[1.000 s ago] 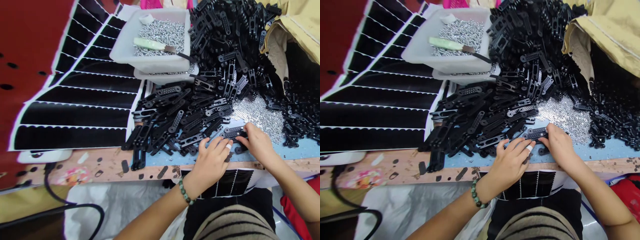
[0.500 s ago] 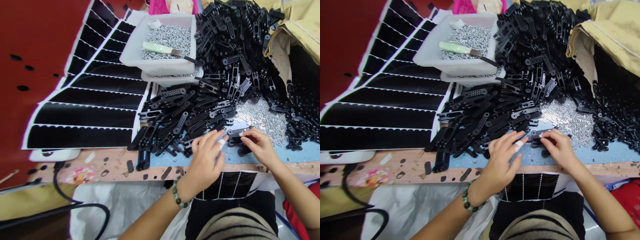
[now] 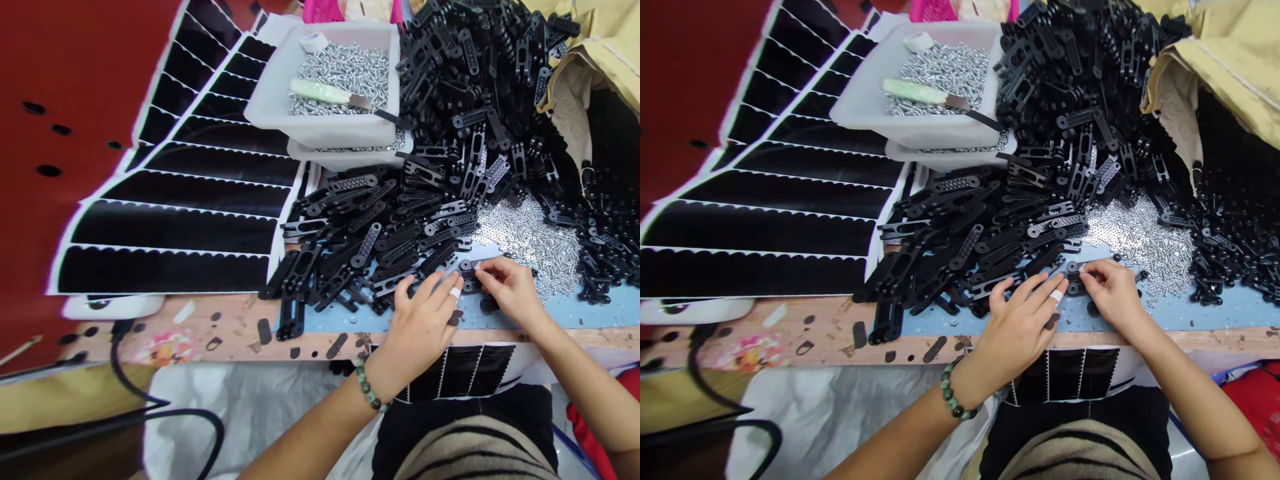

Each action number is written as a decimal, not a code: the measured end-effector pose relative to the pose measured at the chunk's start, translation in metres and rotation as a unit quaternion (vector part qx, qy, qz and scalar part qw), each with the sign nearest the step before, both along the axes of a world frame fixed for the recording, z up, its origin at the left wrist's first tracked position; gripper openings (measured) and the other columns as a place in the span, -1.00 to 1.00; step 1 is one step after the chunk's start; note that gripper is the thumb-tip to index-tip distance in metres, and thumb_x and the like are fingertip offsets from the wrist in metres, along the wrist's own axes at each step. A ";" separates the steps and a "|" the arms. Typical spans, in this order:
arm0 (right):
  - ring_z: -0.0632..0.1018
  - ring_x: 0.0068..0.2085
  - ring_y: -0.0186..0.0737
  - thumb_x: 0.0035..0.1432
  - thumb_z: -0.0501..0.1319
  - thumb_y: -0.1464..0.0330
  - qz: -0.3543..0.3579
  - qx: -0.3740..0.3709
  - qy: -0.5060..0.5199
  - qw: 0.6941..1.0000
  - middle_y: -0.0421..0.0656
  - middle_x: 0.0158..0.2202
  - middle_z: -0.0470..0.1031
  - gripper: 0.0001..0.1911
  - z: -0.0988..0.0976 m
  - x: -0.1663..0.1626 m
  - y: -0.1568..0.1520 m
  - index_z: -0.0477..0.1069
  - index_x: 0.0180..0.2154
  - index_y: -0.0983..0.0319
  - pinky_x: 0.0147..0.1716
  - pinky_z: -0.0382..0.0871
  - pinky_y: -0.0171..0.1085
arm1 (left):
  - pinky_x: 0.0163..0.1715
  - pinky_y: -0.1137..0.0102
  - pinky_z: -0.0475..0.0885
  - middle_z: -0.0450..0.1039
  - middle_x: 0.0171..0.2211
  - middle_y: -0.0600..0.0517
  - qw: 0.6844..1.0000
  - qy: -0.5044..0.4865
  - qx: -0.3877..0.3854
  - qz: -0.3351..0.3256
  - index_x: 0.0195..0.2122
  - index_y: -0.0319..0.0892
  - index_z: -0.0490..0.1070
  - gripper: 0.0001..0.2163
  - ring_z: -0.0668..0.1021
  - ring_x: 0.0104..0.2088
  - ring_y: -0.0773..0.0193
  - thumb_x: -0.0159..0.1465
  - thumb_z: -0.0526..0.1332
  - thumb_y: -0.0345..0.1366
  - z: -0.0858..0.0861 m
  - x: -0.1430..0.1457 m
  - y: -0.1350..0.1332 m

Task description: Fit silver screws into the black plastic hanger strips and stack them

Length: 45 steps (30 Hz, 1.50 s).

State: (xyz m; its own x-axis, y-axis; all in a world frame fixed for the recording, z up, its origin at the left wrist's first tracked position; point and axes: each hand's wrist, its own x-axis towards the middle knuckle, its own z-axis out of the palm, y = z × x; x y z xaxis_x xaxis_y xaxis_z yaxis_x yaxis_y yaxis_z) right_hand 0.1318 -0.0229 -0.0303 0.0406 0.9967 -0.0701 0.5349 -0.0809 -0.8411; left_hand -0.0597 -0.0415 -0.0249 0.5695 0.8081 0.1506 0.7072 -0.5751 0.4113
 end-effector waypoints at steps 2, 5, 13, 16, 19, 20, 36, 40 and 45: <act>0.47 -0.47 -0.26 0.13 0.15 0.30 0.011 0.017 -0.028 0.999 -0.16 -0.48 0.47 -0.84 0.001 -0.003 0.001 0.46 -0.37 0.21 -0.44 0.35 -0.26 | 0.14 0.00 -0.01 0.36 0.13 -0.08 1.000 -0.001 -0.004 -0.004 0.15 -0.13 0.29 -0.58 0.37 0.11 0.02 0.25 0.09 -0.44 -0.001 0.000 0.000; 0.45 -0.48 -0.25 0.11 0.15 0.37 0.023 0.037 -0.106 0.993 -0.18 -0.50 0.44 -0.93 0.002 -0.005 0.004 0.39 -0.38 0.20 -0.42 0.33 -0.25 | 0.14 0.01 -0.02 0.35 0.13 -0.08 1.000 -0.001 -0.011 -0.005 0.15 -0.13 0.27 -0.59 0.38 0.09 0.04 0.27 0.07 -0.44 -0.001 0.002 0.002; 0.47 -0.25 -0.15 0.21 0.15 0.31 0.160 0.125 -0.180 0.962 -0.03 -0.18 0.42 -0.77 0.028 0.001 -0.003 0.26 -0.10 0.21 -0.31 0.38 -0.19 | 0.14 -0.04 0.03 0.24 0.18 -0.17 0.997 -0.045 -0.069 -0.005 0.05 -0.27 0.34 -0.58 0.24 0.18 -0.05 0.14 0.02 -0.49 0.011 0.006 0.005; 0.47 -0.21 -0.22 0.27 0.04 0.42 0.322 0.163 -0.100 0.927 -0.09 -0.21 0.45 -0.78 0.041 -0.008 -0.011 0.30 -0.05 0.18 -0.21 0.41 -0.20 | 0.18 0.02 0.06 0.14 0.23 -0.15 0.990 -0.099 -0.100 -0.015 0.12 -0.24 0.26 -0.51 0.16 0.23 0.01 0.14 -0.03 -0.52 0.012 0.007 0.004; 0.48 -0.25 -0.25 0.29 0.03 0.43 0.311 0.169 -0.040 0.934 -0.13 -0.29 0.47 -0.81 0.046 -0.008 -0.014 0.37 -0.13 0.18 -0.26 0.42 -0.23 | 0.20 0.09 0.09 -0.04 0.30 -0.13 0.982 -0.162 -0.098 -0.003 0.23 -0.16 0.08 -0.45 0.10 0.28 0.07 0.19 -0.07 -0.54 0.013 0.006 0.004; 0.49 -0.26 -0.25 0.28 0.06 0.42 0.276 0.168 -0.017 0.946 -0.14 -0.30 0.48 -0.83 0.046 -0.005 -0.013 0.39 -0.16 0.18 -0.28 0.42 -0.23 | 0.19 0.11 0.10 -0.10 0.32 -0.15 0.978 -0.188 -0.086 0.018 0.25 -0.16 0.03 -0.46 0.10 0.28 0.09 0.22 -0.08 -0.53 0.014 0.005 0.004; 0.50 -0.36 -0.20 0.12 0.16 0.32 0.025 0.024 -0.041 0.999 -0.14 -0.42 0.50 -0.84 0.001 0.017 0.022 0.50 -0.39 0.21 -0.32 0.34 -0.22 | 0.18 -0.02 -0.07 0.29 0.18 -0.05 1.000 -0.005 0.002 -0.001 0.17 -0.15 0.25 -0.59 0.33 0.15 0.04 0.28 0.06 -0.35 -0.002 0.017 0.012; 0.50 -0.36 -0.21 0.12 0.16 0.31 0.034 0.020 -0.043 0.998 -0.15 -0.43 0.50 -0.84 -0.002 0.021 0.025 0.49 -0.38 0.21 -0.32 0.35 -0.22 | 0.18 -0.03 -0.05 0.35 0.14 -0.07 1.000 -0.008 -0.009 0.001 0.16 -0.17 0.25 -0.59 0.37 0.09 0.06 0.27 0.06 -0.36 0.003 0.020 0.017; 0.48 -0.41 -0.24 0.12 0.17 0.35 0.033 0.009 -0.062 0.998 -0.18 -0.45 0.48 -0.89 -0.001 0.019 0.027 0.45 -0.38 0.21 -0.36 0.33 -0.26 | 0.19 -0.06 -0.07 0.38 0.09 -0.09 1.000 0.000 -0.006 -0.002 0.14 -0.21 0.27 -0.58 0.39 0.06 0.05 0.24 0.05 -0.40 0.002 0.024 0.021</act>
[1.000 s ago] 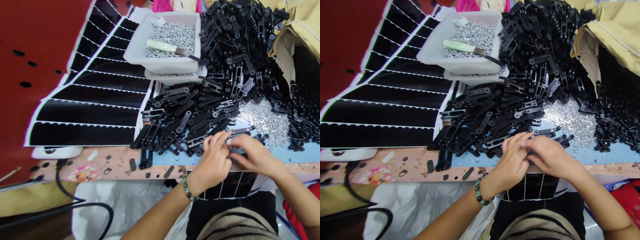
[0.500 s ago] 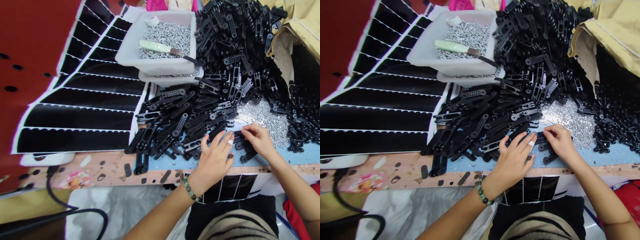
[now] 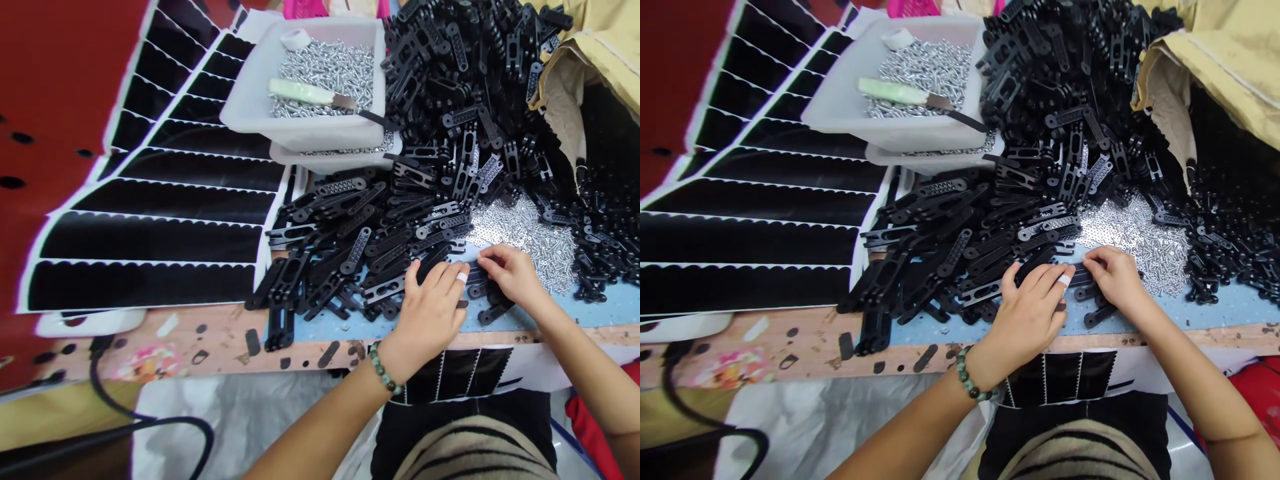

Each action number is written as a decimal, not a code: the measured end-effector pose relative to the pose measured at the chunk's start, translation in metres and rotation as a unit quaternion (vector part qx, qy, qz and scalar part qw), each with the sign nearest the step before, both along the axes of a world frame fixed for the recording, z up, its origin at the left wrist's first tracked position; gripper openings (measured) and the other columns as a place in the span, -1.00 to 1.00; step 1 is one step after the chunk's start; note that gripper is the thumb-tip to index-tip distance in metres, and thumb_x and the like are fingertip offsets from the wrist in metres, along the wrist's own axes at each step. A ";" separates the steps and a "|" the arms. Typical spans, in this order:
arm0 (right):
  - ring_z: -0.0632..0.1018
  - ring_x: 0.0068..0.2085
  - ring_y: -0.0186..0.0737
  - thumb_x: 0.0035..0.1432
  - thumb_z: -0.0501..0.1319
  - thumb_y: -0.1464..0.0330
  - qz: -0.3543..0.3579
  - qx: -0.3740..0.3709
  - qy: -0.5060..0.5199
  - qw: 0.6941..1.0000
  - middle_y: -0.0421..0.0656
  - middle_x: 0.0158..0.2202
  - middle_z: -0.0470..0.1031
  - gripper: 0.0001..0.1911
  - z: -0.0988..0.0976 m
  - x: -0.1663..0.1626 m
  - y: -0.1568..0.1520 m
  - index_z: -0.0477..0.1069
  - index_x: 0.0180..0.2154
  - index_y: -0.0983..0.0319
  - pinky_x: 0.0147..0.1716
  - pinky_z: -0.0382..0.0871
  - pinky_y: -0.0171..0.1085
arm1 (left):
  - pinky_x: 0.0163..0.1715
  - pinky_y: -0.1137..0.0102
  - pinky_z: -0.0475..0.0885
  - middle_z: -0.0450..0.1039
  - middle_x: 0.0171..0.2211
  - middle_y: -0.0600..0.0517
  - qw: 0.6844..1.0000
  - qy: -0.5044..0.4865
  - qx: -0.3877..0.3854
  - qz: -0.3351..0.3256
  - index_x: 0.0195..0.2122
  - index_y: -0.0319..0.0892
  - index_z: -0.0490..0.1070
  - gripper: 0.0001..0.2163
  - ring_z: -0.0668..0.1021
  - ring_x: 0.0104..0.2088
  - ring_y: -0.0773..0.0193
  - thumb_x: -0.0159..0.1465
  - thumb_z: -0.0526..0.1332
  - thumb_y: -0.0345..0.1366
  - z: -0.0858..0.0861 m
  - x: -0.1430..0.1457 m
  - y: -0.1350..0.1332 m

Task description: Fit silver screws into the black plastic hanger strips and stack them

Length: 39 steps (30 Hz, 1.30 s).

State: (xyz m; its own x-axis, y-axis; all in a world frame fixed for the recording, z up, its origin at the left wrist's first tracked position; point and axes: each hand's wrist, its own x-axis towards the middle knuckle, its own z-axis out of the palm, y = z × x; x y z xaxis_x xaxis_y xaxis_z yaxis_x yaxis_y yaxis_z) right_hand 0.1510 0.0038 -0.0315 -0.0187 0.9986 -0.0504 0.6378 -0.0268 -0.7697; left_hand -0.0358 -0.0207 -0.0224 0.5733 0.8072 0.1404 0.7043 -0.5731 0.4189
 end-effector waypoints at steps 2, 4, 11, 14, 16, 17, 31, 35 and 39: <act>0.47 -0.41 -0.24 0.09 0.19 0.41 0.004 0.006 -0.053 0.999 -0.18 -0.45 0.48 -0.95 0.002 -0.003 0.001 0.41 -0.41 0.21 -0.35 0.32 -0.26 | 0.19 -0.06 -0.08 0.38 0.09 -0.10 1.000 0.005 0.001 -0.001 0.13 -0.22 0.28 -0.58 0.38 0.06 0.04 0.22 0.04 -0.42 -0.002 0.001 0.000; 0.46 -0.43 -0.24 0.07 0.20 0.44 0.013 0.000 -0.114 0.993 -0.19 -0.47 0.45 -0.97 0.005 -0.005 0.002 0.37 -0.41 0.21 -0.36 0.31 -0.26 | 0.18 -0.07 -0.08 0.38 0.09 -0.11 1.000 0.007 0.002 -0.003 0.13 -0.22 0.28 -0.58 0.38 0.06 0.04 0.22 0.05 -0.42 -0.003 0.001 0.000; 0.46 -0.23 -0.10 0.13 0.22 0.31 0.048 0.103 -0.184 0.976 -0.03 -0.15 0.38 -0.71 0.038 0.006 -0.008 0.26 -0.11 0.21 -0.31 0.37 -0.17 | 0.16 -0.09 0.01 0.37 0.06 -0.15 1.000 -0.023 -0.009 -0.009 0.02 -0.23 0.34 -0.65 0.34 0.08 -0.02 0.19 0.09 -0.37 0.019 0.000 0.000; 0.45 -0.22 -0.20 0.18 0.20 0.33 0.198 0.158 -0.041 0.967 -0.07 -0.17 0.38 -0.71 0.060 0.003 -0.035 0.24 -0.06 0.21 -0.21 0.40 -0.19 | 0.12 0.00 0.17 0.34 0.04 -0.16 0.995 -0.055 -0.055 -0.065 -0.07 -0.23 0.36 -0.68 0.31 0.09 -0.01 0.12 0.11 -0.41 0.034 0.002 -0.009; 0.44 -0.22 -0.24 0.24 0.13 0.40 0.276 0.174 0.010 0.945 -0.10 -0.24 0.41 -0.84 0.069 -0.001 -0.058 0.29 -0.12 0.22 -0.22 0.41 -0.24 | 0.11 0.06 0.24 0.34 -0.01 -0.14 0.983 -0.084 -0.115 -0.113 -0.06 -0.21 0.34 -0.63 0.33 0.07 0.02 0.06 0.12 -0.45 0.039 0.006 -0.019; 0.44 -0.23 -0.25 0.26 0.08 0.45 0.289 0.182 0.019 0.940 -0.11 -0.28 0.41 -0.89 0.071 -0.002 -0.070 0.31 -0.16 0.23 -0.24 0.40 -0.26 | 0.11 0.09 0.26 0.34 -0.02 -0.11 0.974 -0.100 -0.149 -0.135 -0.05 -0.19 0.32 -0.61 0.33 0.06 0.05 0.05 0.12 -0.46 0.040 0.009 -0.024; 0.50 -0.35 -0.24 0.21 0.14 0.33 -0.022 -0.048 0.053 0.997 -0.15 -0.36 0.47 -0.86 0.024 0.062 -0.157 0.29 -0.17 0.19 -0.33 0.43 -0.26 | -0.20 0.17 0.34 0.46 -0.28 -0.05 0.976 0.034 -0.130 -0.170 -0.26 -0.21 0.39 -0.84 0.45 -0.19 0.06 0.23 0.22 -0.23 0.017 0.068 -0.050; 0.50 -0.38 -0.23 0.22 0.11 0.34 -0.007 -0.028 0.021 0.999 -0.16 -0.38 0.46 -0.91 0.005 0.053 -0.160 0.27 -0.21 0.17 -0.37 0.42 -0.26 | -0.28 0.26 0.26 0.44 -0.41 0.01 0.975 0.049 -0.108 -0.188 -0.42 -0.19 0.39 -0.85 0.43 -0.29 0.16 0.30 0.12 -0.36 0.011 0.077 -0.055; 0.50 -0.41 -0.21 0.26 0.08 0.30 -0.023 0.029 -0.028 0.999 -0.15 -0.40 0.43 -0.90 -0.008 0.049 -0.165 0.26 -0.21 0.18 -0.40 0.43 -0.25 | -0.28 0.27 0.23 0.44 -0.42 0.01 0.978 0.034 -0.092 -0.182 -0.44 -0.20 0.38 -0.86 0.41 -0.31 0.18 0.26 0.11 -0.42 0.008 0.077 -0.061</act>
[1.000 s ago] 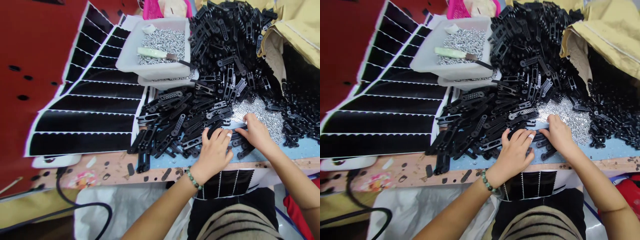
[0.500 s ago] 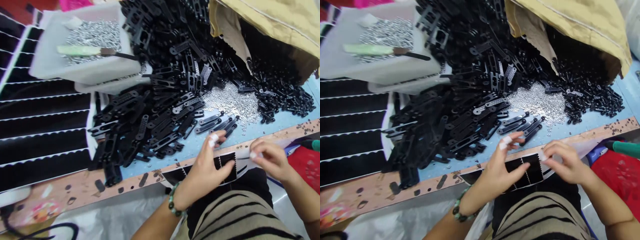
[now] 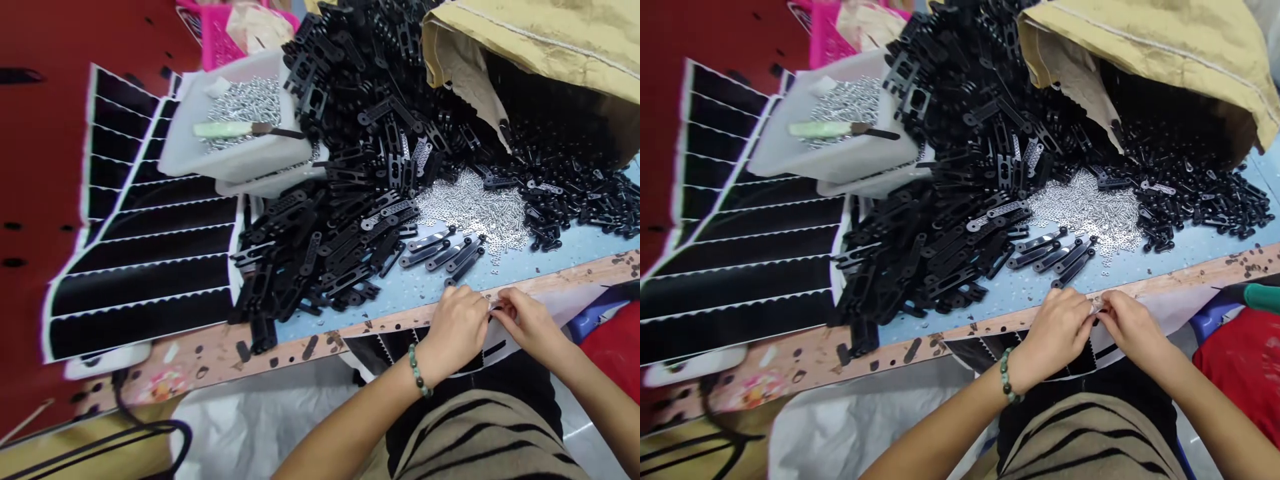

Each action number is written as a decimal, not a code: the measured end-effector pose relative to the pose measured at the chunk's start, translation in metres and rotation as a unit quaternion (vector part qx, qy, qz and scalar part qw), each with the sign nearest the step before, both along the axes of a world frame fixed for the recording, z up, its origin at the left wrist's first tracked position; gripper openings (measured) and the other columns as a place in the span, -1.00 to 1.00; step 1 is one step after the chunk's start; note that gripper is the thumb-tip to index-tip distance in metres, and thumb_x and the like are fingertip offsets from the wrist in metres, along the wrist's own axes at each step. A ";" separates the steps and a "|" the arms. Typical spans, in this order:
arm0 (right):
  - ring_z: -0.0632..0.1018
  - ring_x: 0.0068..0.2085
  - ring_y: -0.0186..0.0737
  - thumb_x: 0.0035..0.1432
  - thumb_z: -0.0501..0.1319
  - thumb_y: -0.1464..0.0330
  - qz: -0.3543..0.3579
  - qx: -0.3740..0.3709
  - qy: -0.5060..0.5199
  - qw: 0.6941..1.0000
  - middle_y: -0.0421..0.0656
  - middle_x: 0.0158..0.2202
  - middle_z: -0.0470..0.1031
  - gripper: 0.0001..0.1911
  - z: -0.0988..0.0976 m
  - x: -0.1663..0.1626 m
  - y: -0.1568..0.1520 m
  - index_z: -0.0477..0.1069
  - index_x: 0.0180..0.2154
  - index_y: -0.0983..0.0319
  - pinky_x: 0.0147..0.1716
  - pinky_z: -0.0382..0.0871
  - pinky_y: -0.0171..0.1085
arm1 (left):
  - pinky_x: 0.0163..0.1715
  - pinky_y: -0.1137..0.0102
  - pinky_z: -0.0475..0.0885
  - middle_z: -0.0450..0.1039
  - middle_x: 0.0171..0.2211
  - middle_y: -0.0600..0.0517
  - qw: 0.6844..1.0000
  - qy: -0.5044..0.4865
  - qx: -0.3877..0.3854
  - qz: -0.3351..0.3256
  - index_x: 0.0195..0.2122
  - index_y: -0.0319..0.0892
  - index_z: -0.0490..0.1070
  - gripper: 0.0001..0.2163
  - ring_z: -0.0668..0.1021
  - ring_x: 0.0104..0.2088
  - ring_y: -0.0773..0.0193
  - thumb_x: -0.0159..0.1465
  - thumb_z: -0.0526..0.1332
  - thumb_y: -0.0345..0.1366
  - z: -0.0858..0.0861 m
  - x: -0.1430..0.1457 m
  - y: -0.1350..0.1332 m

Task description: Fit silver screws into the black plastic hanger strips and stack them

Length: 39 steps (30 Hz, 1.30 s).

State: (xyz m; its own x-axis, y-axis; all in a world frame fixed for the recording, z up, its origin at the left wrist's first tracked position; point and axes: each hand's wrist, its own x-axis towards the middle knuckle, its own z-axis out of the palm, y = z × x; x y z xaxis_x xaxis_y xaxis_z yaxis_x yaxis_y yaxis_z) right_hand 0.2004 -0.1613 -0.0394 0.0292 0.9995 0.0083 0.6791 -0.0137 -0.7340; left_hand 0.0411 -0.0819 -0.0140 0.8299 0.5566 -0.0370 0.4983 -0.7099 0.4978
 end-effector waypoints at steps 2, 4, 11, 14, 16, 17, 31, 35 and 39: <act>0.51 -0.41 -0.20 0.27 0.06 0.30 -0.009 0.025 -0.009 1.000 -0.14 -0.40 0.44 -0.88 -0.002 0.000 -0.001 0.27 -0.20 0.19 -0.39 0.44 -0.24 | -0.28 0.27 0.22 0.43 -0.42 0.01 1.000 -0.002 0.003 0.010 -0.45 -0.20 0.37 -0.87 0.41 -0.31 0.17 0.25 0.12 -0.41 -0.001 -0.001 -0.002; 0.53 -0.39 -0.21 0.28 0.04 0.31 -0.013 0.038 -0.002 0.999 -0.12 -0.38 0.46 -0.88 0.000 0.001 -0.002 0.28 -0.20 0.20 -0.37 0.46 -0.25 | -0.27 0.27 0.22 0.43 -0.43 0.01 1.000 0.000 0.004 0.015 -0.46 -0.20 0.37 -0.87 0.41 -0.30 0.17 0.24 0.13 -0.41 -0.001 -0.002 -0.003; 0.56 -0.39 -0.23 0.26 0.08 0.33 -0.007 0.033 0.041 0.999 -0.13 -0.37 0.51 -0.92 0.006 0.000 -0.004 0.30 -0.22 0.19 -0.38 0.50 -0.28 | -0.25 0.27 0.22 0.44 -0.40 0.03 0.999 -0.007 -0.031 0.002 -0.39 -0.19 0.37 -0.91 0.41 -0.29 0.17 0.25 0.16 -0.32 0.002 -0.008 0.001; 0.58 -0.35 -0.20 0.28 0.05 0.37 0.019 0.058 -0.004 0.998 -0.11 -0.34 0.53 -0.87 0.003 -0.004 -0.007 0.33 -0.17 0.18 -0.34 0.52 -0.24 | -0.24 0.26 0.23 0.44 -0.43 0.02 1.000 -0.010 -0.015 0.002 -0.42 -0.19 0.37 -0.87 0.42 -0.31 0.19 0.27 0.10 -0.43 -0.002 -0.005 0.000; 0.58 -0.32 -0.17 0.28 0.05 0.38 0.020 0.076 -0.049 0.996 -0.08 -0.31 0.53 -0.81 0.003 -0.004 -0.007 0.34 -0.09 0.19 -0.30 0.52 -0.20 | -0.24 0.26 0.24 0.44 -0.42 -0.01 1.000 -0.016 -0.005 0.009 -0.43 -0.20 0.37 -0.87 0.42 -0.30 0.18 0.24 0.10 -0.45 -0.004 -0.003 -0.002; 0.58 -0.30 -0.15 0.27 0.07 0.38 0.004 0.083 -0.075 0.994 -0.05 -0.25 0.53 -0.78 0.004 -0.002 -0.006 0.34 -0.05 0.19 -0.31 0.52 -0.19 | -0.23 0.25 0.25 0.44 -0.42 -0.02 1.000 -0.019 -0.002 0.011 -0.44 -0.20 0.37 -0.87 0.43 -0.30 0.17 0.23 0.10 -0.45 -0.004 -0.002 -0.003; 0.49 -0.09 -0.02 0.27 0.06 0.41 0.088 0.119 -0.207 0.967 0.04 -0.06 0.49 -0.74 0.007 -0.017 0.090 0.43 -0.06 0.25 -0.10 0.42 0.02 | 0.21 -0.06 0.07 -0.04 0.28 -0.32 0.988 0.006 0.048 0.150 0.32 -0.27 -0.31 -0.10 0.06 0.29 -0.15 0.15 0.25 -0.05 -0.013 -0.047 0.062; 0.35 0.16 0.01 0.26 0.03 0.40 0.120 0.123 -0.195 0.966 0.02 0.17 0.33 -0.61 0.006 -0.033 0.094 0.31 0.11 0.25 0.13 0.24 0.09 | 0.22 -0.03 0.04 0.18 0.14 -0.28 0.982 0.002 0.053 0.180 0.25 -0.34 -0.05 -0.27 0.25 0.18 -0.11 0.13 0.23 -0.20 -0.024 -0.036 0.064; 0.15 0.30 -0.01 0.25 0.01 0.35 0.156 0.085 -0.215 0.960 0.01 0.28 0.14 -0.47 0.000 -0.044 0.096 0.13 0.24 0.30 0.24 0.01 0.16 | 0.12 0.04 0.18 0.24 0.06 -0.27 0.980 0.001 0.059 0.190 0.13 -0.36 0.15 -0.43 0.32 0.08 -0.08 0.07 0.17 -0.35 -0.022 -0.032 0.062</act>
State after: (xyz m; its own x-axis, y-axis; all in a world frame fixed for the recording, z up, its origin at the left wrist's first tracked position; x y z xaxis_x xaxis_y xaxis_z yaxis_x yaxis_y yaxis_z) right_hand 0.1559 -0.0655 -0.0389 -0.3132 0.9425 0.1165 0.8716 0.3340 -0.3589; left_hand 0.0094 -0.0197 -0.0356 0.5617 0.8261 0.0446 0.7387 -0.5251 0.4225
